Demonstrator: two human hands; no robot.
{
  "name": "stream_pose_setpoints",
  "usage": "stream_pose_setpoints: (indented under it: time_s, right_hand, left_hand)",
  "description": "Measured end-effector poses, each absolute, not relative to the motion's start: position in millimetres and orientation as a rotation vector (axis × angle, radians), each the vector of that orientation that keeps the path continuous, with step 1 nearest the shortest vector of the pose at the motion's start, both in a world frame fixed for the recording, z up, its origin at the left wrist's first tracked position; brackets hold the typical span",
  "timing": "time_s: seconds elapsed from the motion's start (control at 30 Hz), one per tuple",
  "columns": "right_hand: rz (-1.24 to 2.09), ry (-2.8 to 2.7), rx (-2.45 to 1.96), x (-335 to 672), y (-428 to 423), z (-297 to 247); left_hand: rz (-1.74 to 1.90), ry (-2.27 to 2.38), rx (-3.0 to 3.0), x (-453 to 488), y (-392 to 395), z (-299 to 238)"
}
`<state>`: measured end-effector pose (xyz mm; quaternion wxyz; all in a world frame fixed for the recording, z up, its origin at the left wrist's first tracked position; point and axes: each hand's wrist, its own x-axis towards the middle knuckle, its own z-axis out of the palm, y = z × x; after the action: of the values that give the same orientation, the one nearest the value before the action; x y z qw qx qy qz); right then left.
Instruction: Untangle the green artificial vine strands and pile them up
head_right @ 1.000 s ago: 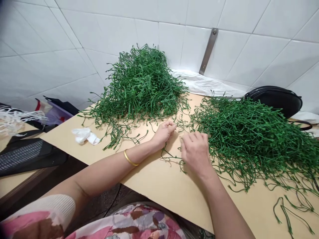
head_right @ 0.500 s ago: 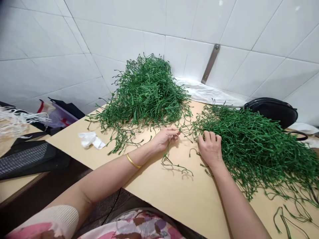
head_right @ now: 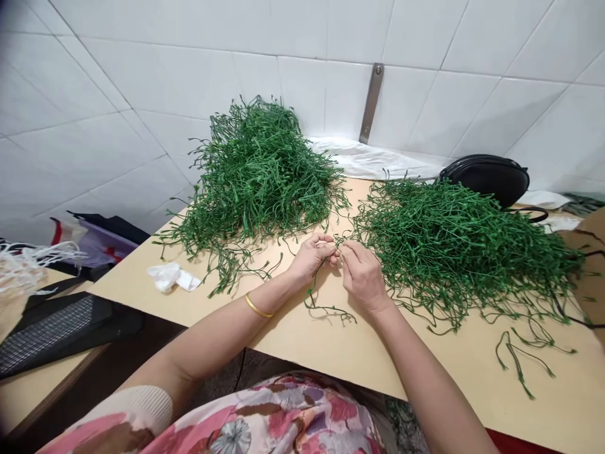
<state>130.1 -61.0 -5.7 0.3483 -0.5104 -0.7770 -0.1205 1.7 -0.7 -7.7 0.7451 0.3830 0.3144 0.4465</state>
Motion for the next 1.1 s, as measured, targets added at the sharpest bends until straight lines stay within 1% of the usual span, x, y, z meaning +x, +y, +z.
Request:
stream_pose_setpoints:
  time_s: [0.23, 0.47, 0.7, 0.8, 0.93, 1.1]
  right_hand:
    - [0.001, -1.921, -1.436, 131.9, -44.8, -22.5]
    - [0.189, -1.876, -1.327, 137.4, -46.9, -16.1]
    - [0.551, -1.769, -1.371, 146.4, -50.4, -14.2]
    - [0.531, -1.685, -1.407, 143.8, -51.5, -14.2]
    - [0.392, -1.579, -1.493, 137.7, -53.1, -13.7]
    - [0.304, -1.718, -1.534, 134.8, -53.4, -12.8]
  left_hand:
    - [0.939, 0.627, 0.878, 2.5, -1.0, -10.8]
    - [0.714, 0.634, 0.975, 2.3, -0.6, -12.5]
    - [0.624, 0.62, 1.047, 0.7, -3.5, -7.9]
    - [0.666, 0.668, 1.11, 2.9, -7.7, -7.3]
    - [0.696, 0.733, 1.144, 5.4, -9.8, -8.4]
    - [0.748, 0.701, 1.022, 6.1, -6.6, -11.8]
